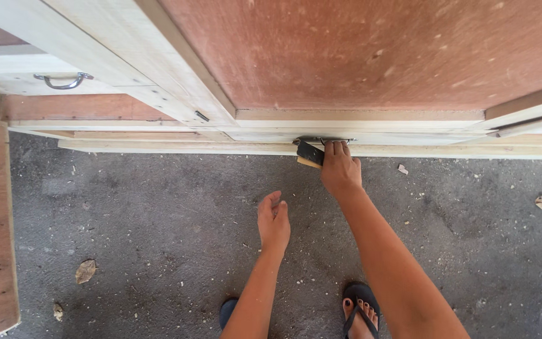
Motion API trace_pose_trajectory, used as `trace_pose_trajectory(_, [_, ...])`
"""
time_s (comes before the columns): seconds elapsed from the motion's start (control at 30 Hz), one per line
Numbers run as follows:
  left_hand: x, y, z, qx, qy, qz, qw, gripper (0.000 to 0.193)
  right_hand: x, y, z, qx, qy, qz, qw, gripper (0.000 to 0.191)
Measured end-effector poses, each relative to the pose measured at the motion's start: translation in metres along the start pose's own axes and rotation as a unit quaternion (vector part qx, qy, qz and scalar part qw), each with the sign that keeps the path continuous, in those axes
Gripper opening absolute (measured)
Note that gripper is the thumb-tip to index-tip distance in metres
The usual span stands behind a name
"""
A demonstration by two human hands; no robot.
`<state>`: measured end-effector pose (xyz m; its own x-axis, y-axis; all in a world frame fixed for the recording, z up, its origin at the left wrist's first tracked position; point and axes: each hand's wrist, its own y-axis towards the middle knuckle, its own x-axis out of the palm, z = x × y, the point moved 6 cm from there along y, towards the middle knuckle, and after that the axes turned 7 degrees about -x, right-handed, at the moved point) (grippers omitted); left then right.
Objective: The person sands the surfaces and edges of an unfinished wooden cabinet, including its interior panels, door frames, and a pulled-out drawer, using a piece of sandpaper held by hand. They open the cabinet doors and pull out a drawer to reach different areas, sanding the wood surfaces throughout the episode.
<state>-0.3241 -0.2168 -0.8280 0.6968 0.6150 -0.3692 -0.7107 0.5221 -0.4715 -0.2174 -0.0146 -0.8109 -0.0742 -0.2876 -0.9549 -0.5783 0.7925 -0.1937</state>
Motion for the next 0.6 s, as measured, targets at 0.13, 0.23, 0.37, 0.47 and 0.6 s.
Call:
trace_pose_trajectory(0.13, [-0.004,0.001,0.047,0.131,0.031,0.067,0.989,0.028,0.000,0.001,-0.001,0.003,0.009,0.003,1.000,0.044])
trace_pose_trajectory(0.23, [0.020,-0.004,0.102,0.302,0.118,0.044,0.945,0.025,-0.002,0.011,0.004,-0.011,0.006,-0.016,1.000,0.050])
trace_pose_trajectory(0.37, [0.076,-0.002,0.150,0.433,0.262,-0.028,0.862,0.056,-0.009,0.021,0.008,-0.054,0.037,-0.051,0.997,0.063])
trace_pose_trajectory(0.47, [0.107,0.017,0.152,0.376,0.417,-0.008,0.827,0.068,-0.010,0.018,0.011,-0.039,0.017,-0.097,0.994,0.073])
trace_pose_trajectory(0.6, [0.124,0.033,0.132,0.275,0.445,-0.083,0.848,0.067,-0.014,0.013,0.005,-0.072,-0.067,-0.055,0.994,0.081])
